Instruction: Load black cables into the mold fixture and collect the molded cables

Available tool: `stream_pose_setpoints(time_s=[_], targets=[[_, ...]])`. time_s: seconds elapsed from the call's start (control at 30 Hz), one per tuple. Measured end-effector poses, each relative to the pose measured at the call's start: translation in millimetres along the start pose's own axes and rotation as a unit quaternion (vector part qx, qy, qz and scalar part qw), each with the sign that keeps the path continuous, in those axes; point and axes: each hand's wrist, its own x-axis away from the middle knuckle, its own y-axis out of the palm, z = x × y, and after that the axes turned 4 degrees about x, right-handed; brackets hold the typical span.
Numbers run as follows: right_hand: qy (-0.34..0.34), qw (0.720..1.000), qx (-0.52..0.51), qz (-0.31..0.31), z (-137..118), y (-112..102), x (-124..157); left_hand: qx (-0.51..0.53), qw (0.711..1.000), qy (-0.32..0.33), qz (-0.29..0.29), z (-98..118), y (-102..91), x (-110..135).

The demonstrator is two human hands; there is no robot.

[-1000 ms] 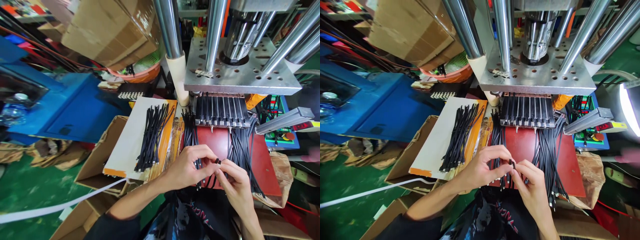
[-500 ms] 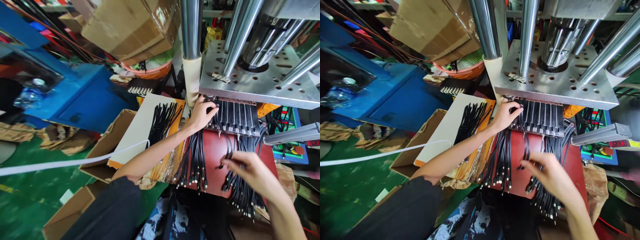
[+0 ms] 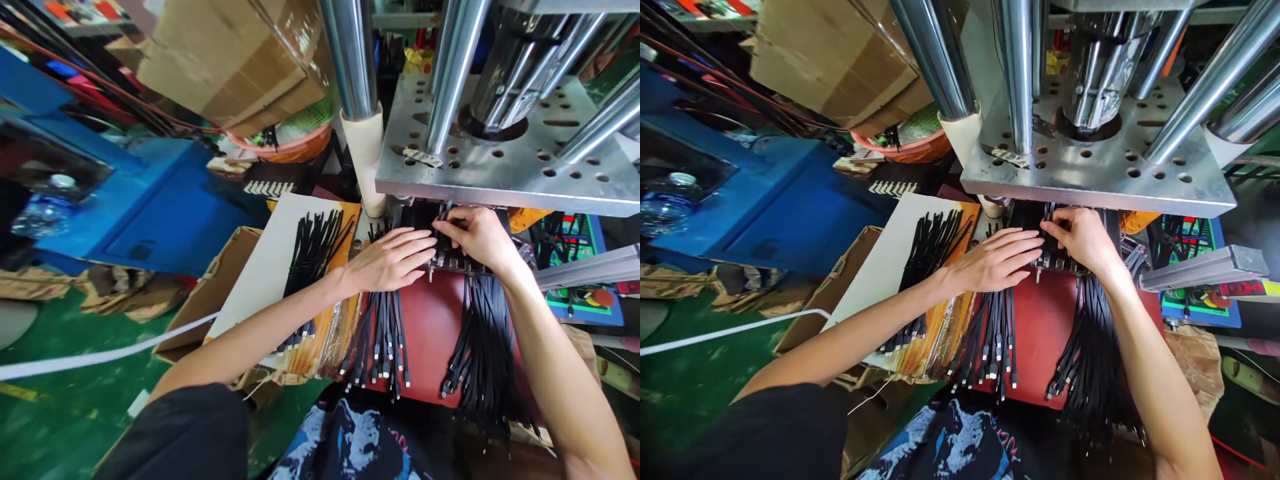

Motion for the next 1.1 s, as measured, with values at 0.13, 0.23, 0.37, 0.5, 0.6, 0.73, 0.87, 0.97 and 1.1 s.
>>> stream_pose_setpoints(time_s=[0.13,0.23,0.37,0.5,0.6,0.73,0.87,0.97,1.1], targets=[[0.006,0.999,-0.038,0.038,3.6,1.0,4.4,-0.045,0.999,-0.009,-0.009,7.4,1.7,-8.3],[0.013,0.994,-0.104,0.029,6.2,2.3,2.7,-0.082,0.996,-0.024,-0.003,20.3,5.8,-10.4],[0.029,0.993,-0.021,0.112,1.6,6.0,9.4,-0.125,0.989,-0.081,0.007,42.3,15.6,-12.5],[-0.063,0.977,0.155,0.133,-7.0,7.6,49.6,-0.144,0.979,-0.143,-0.015,62.1,19.3,-16.6],[-0.085,0.948,0.301,0.053,-11.8,8.8,71.7,-0.118,0.98,-0.155,-0.027,65.9,15.5,-23.9],[-0.014,0.913,0.406,0.02,-19.1,9.8,48.5,-0.089,0.973,-0.213,-0.018,52.7,8.7,-46.0],[0.008,0.909,0.416,0.015,-19.0,6.3,8.0,-0.077,0.97,-0.232,-0.018,31.5,4.8,-69.1],[0.006,0.929,0.37,0.015,-12.1,5.4,-9.6,-0.093,0.968,-0.234,0.0,16.7,3.6,-80.3],[0.005,0.946,0.322,0.036,-3.5,5.8,-32.3,-0.103,0.963,-0.248,0.0,-8.6,3.6,-98.8]])
